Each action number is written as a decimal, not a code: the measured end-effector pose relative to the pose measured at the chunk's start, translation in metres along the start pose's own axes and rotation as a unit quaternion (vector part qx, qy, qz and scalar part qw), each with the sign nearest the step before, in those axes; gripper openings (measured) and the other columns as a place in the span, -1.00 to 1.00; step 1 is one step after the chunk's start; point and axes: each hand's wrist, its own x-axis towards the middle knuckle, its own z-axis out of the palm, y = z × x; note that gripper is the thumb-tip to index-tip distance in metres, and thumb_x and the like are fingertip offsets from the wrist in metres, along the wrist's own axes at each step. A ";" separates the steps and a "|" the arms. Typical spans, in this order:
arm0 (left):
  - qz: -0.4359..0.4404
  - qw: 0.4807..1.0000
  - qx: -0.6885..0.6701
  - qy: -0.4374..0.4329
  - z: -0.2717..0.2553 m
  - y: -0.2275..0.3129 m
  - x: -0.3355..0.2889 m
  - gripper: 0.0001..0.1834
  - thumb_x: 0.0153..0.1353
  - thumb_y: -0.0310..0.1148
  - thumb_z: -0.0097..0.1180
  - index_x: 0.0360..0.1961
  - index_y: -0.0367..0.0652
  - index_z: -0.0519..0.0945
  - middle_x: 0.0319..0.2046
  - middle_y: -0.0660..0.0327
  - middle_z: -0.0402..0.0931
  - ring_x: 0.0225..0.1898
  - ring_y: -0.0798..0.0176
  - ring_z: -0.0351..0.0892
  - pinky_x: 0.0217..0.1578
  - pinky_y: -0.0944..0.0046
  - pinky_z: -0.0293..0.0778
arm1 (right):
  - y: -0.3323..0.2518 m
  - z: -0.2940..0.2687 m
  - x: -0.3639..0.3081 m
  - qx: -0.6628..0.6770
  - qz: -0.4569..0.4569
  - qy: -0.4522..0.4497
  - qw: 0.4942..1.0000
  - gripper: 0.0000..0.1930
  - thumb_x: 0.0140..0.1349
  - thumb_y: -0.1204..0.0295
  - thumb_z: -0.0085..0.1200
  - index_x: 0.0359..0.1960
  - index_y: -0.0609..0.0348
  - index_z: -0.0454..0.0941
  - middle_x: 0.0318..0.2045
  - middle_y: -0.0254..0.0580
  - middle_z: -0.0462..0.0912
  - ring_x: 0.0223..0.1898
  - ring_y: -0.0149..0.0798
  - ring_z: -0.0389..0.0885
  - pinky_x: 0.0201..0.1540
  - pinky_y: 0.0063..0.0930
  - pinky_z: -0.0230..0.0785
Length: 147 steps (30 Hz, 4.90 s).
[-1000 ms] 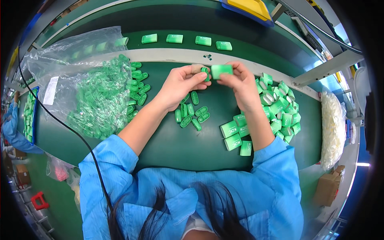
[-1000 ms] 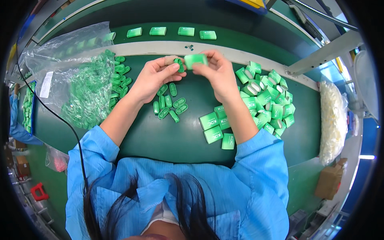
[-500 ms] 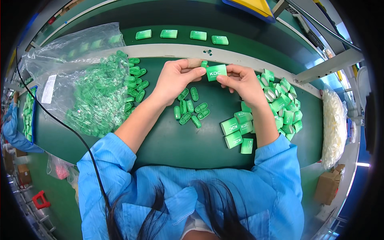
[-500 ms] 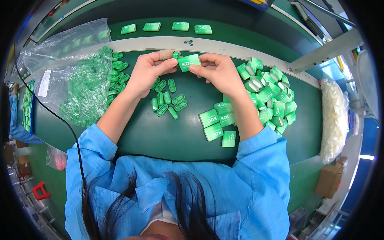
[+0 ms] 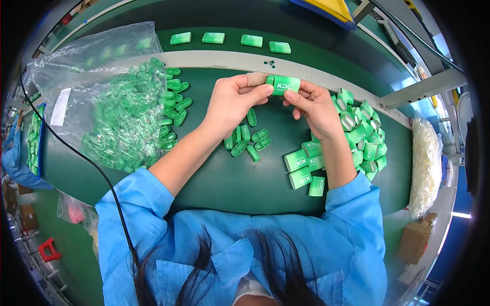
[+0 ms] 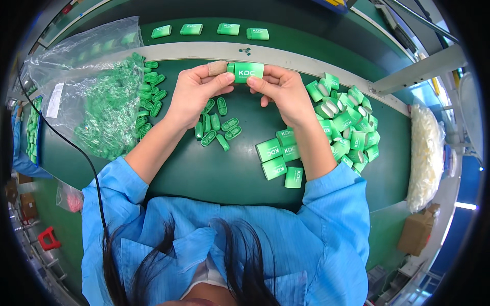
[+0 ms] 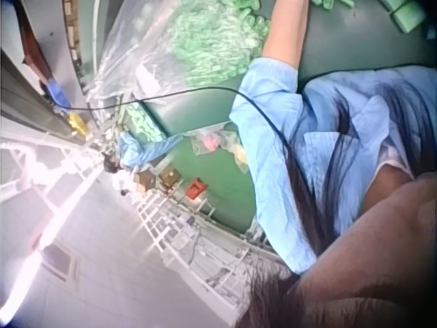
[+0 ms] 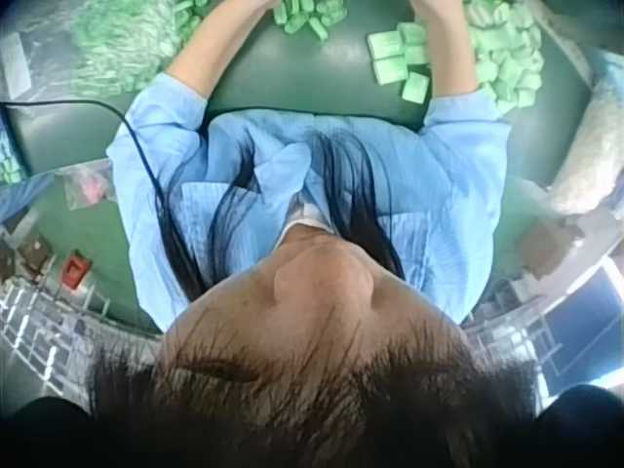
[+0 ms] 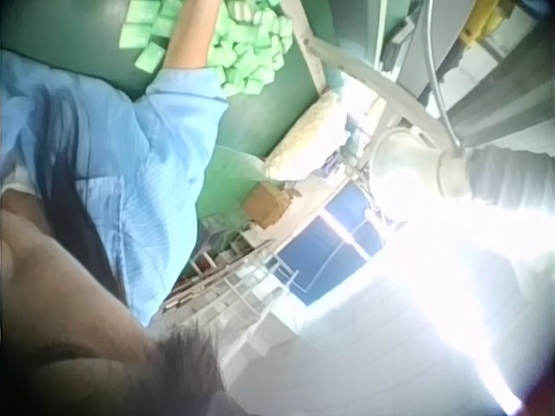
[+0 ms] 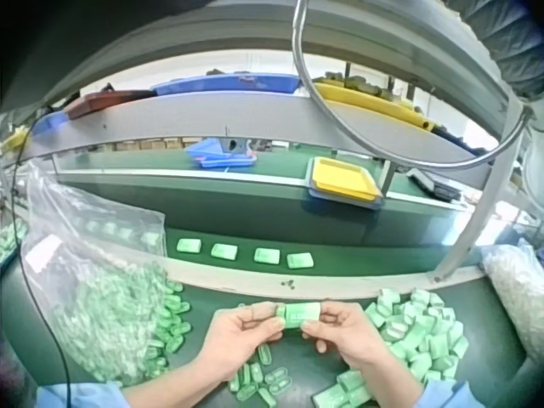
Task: The person repeatedly picks green capsule halves from a plastic bag and a pile on the table, inserts a small red piece into one half, and closes it with the other half. Completed capsules are placed on a conveyor belt. The person occasionally pours more halves from the bag onto the table to continue the process.
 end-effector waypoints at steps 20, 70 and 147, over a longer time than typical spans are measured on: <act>0.091 0.969 0.221 0.060 0.016 -0.015 -0.014 -0.61 0.25 -0.53 -0.06 0.11 -0.37 0.35 -0.25 0.09 0.59 -0.23 0.32 0.60 -0.18 0.37 0.50 | 0.003 0.023 -0.007 -0.069 -0.058 0.068 0.994 -0.78 0.13 0.56 0.14 -0.20 0.40 0.49 -0.36 -0.12 0.65 -0.38 -0.41 0.63 -0.34 -0.61 0.52; -0.059 0.994 0.022 -0.088 -0.021 0.007 0.010 -0.65 0.20 -0.44 0.10 -0.01 -0.33 0.44 -0.23 0.18 0.56 -0.22 0.38 0.57 -0.17 0.42 0.51 | -0.012 0.005 0.004 -0.169 -0.077 0.000 0.983 -0.77 0.09 0.48 0.17 -0.24 0.35 0.51 -0.41 -0.29 0.60 -0.45 -0.52 0.53 -0.36 -0.62 0.39; -0.094 0.976 0.119 -0.154 -0.008 0.011 0.000 -0.72 0.12 -0.45 0.11 -0.12 -0.30 0.55 -0.31 0.27 0.54 -0.42 0.50 0.49 -0.34 0.47 0.46 | -0.024 0.013 -0.077 -0.649 -0.149 -0.240 0.707 -0.72 -0.19 0.61 0.10 -0.33 0.26 0.50 -0.38 -0.14 0.46 -0.41 -0.16 0.56 -0.42 -0.35 0.43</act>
